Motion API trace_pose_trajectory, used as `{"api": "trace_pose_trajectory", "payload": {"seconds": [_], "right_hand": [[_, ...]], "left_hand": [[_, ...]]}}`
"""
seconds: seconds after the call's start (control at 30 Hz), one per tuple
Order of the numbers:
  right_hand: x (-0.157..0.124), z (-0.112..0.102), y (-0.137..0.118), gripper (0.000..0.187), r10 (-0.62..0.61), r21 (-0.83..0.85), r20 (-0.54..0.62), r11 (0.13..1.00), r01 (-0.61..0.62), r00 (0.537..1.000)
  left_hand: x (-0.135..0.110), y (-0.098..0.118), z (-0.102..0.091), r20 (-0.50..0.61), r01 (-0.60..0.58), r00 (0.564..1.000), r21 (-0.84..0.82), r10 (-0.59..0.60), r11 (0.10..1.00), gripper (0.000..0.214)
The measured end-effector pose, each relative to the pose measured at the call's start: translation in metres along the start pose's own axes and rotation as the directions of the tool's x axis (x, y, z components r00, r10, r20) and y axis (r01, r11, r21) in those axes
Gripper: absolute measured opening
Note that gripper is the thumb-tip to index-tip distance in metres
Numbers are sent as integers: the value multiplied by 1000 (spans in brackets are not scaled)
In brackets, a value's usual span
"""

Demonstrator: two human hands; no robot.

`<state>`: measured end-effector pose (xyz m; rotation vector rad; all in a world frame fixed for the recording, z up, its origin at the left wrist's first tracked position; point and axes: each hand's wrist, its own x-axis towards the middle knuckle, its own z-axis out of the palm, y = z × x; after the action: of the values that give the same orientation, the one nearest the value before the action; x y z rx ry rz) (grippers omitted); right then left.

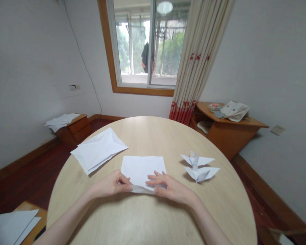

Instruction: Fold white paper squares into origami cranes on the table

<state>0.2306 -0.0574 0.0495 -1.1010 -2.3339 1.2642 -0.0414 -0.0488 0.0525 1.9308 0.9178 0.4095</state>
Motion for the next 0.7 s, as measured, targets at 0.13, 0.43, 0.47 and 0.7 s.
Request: {"api": "trace_pose_trajectory", "payload": {"seconds": [0.13, 0.43, 0.47, 0.7], "right_hand": [[-4, -6, -7, 64, 40, 32, 38, 999, -41, 998], [-8, -1, -5, 38, -6, -28, -252, 1000, -1, 968], [-7, 0, -5, 37, -14, -53, -297, 999, -2, 955], [-1, -2, -10, 32, -164, -194, -453, 978, 83, 876]], "left_hand": [[-2, 8, -5, 6, 21, 1000, 39, -21, 999, 41], [-2, 8, -9, -286, -18, 956, 144, 59, 989, 29], [-2, 7, -9, -315, -33, 946, 148, 79, 988, 27], [0, 0, -6, -474, -179, 832, 260, 287, 949, 19]]}}
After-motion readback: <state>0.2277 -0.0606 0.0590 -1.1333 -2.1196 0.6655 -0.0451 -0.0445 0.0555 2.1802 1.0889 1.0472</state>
